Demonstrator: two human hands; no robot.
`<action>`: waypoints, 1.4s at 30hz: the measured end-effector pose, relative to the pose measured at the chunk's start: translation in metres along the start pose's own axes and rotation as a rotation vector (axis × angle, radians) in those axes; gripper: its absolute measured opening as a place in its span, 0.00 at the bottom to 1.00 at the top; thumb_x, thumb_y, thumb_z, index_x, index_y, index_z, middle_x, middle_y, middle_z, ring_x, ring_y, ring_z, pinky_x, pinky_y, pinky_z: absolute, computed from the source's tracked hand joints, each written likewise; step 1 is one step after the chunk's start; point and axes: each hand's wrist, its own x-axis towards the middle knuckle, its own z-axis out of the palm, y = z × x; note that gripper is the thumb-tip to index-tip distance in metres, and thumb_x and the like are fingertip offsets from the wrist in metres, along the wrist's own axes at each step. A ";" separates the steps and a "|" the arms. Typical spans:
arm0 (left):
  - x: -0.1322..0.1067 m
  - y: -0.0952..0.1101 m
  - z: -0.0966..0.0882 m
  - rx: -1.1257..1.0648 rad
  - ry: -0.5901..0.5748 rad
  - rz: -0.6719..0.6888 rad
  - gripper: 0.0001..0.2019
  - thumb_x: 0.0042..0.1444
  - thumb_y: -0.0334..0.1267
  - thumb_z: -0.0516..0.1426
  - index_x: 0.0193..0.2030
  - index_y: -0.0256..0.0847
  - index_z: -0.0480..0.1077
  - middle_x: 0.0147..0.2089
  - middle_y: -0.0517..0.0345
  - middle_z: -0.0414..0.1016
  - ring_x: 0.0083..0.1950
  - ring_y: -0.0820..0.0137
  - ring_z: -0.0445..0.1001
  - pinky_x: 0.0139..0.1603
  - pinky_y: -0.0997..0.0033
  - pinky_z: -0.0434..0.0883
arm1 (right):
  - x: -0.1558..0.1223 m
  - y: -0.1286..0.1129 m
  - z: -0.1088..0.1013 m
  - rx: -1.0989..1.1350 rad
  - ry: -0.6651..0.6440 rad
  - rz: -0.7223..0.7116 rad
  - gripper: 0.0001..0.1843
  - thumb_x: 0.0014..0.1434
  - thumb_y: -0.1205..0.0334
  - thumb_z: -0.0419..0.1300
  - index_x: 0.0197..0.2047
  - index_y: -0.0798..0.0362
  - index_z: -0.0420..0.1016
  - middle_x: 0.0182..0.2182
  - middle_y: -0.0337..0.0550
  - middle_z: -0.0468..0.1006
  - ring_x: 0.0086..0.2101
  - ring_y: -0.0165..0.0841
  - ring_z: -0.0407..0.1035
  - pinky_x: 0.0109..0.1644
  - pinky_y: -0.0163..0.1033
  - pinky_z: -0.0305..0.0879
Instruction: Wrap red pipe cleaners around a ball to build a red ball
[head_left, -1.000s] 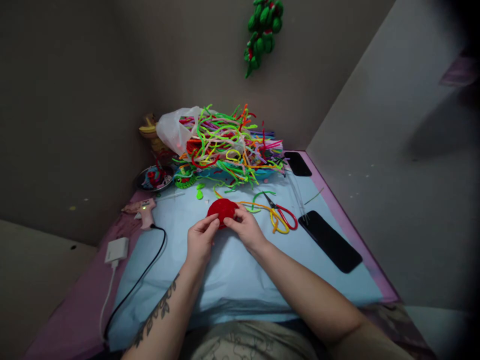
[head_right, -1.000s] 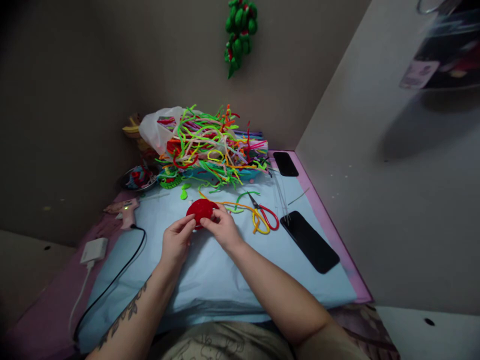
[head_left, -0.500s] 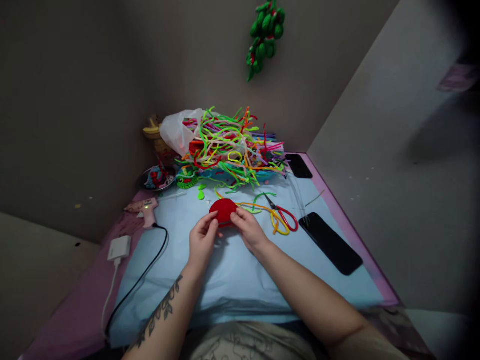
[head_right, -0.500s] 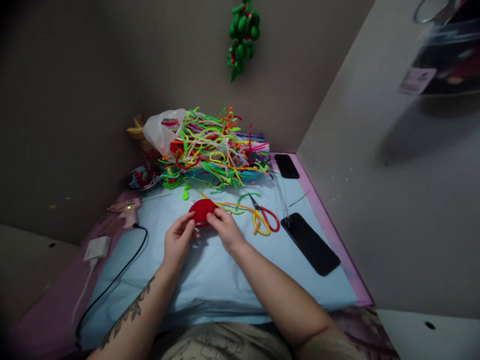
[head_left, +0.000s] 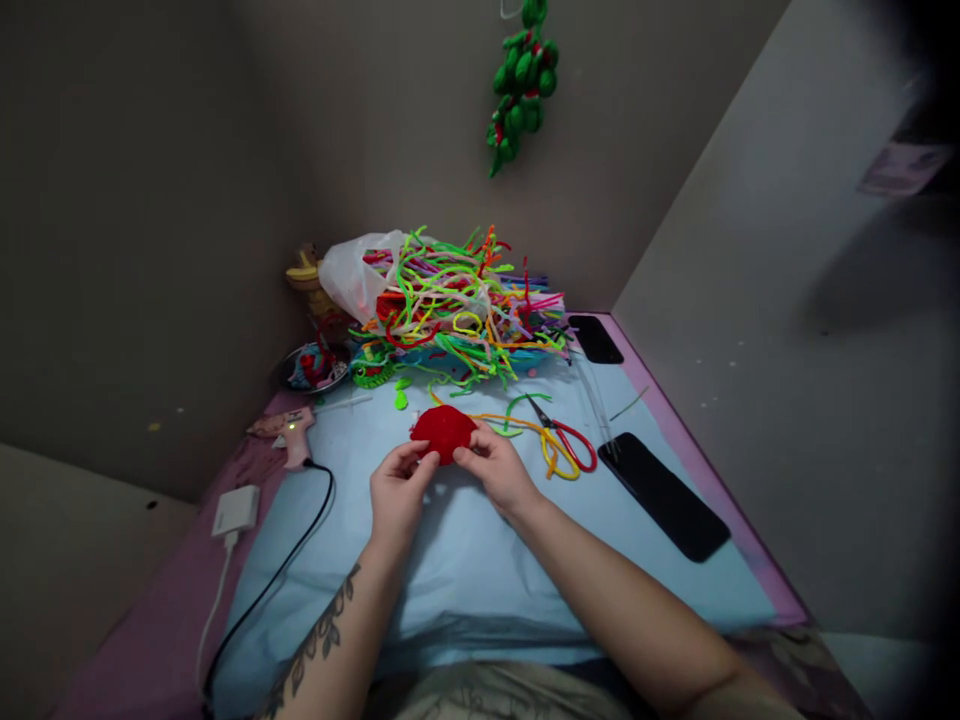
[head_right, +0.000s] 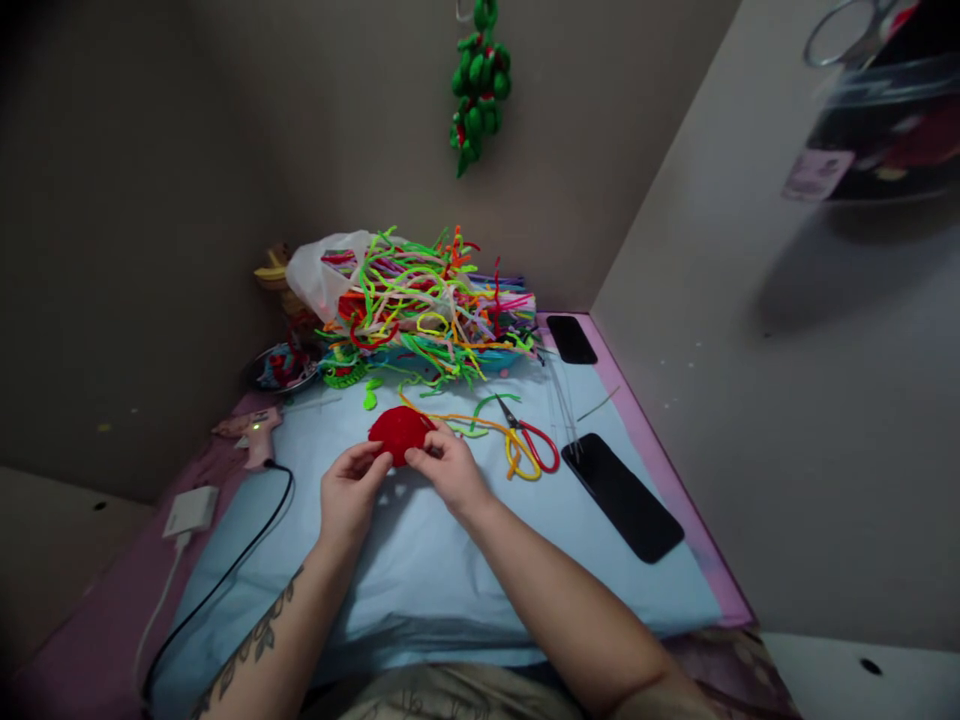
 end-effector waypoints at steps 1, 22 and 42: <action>0.001 -0.001 0.000 -0.003 -0.001 -0.003 0.13 0.42 0.39 0.66 0.36 0.37 0.75 0.26 0.60 0.74 0.27 0.73 0.71 0.27 0.76 0.66 | 0.000 0.000 0.000 -0.004 -0.004 0.000 0.15 0.47 0.54 0.67 0.20 0.53 0.69 0.39 0.41 0.71 0.40 0.35 0.65 0.47 0.40 0.61; 0.000 0.002 -0.004 -0.155 -0.075 -0.036 0.15 0.50 0.48 0.59 0.38 0.38 0.73 0.22 0.65 0.65 0.21 0.79 0.58 0.22 0.78 0.56 | 0.012 -0.005 -0.016 0.478 0.008 0.266 0.08 0.40 0.62 0.66 0.27 0.51 0.72 0.28 0.41 0.77 0.31 0.37 0.70 0.39 0.44 0.67; 0.007 -0.007 -0.007 -0.191 -0.018 -0.127 0.18 0.51 0.49 0.59 0.42 0.38 0.70 0.31 0.59 0.72 0.28 0.76 0.70 0.29 0.78 0.65 | 0.010 -0.002 -0.012 0.329 0.080 0.166 0.15 0.41 0.54 0.69 0.26 0.51 0.68 0.24 0.36 0.71 0.27 0.31 0.65 0.35 0.38 0.65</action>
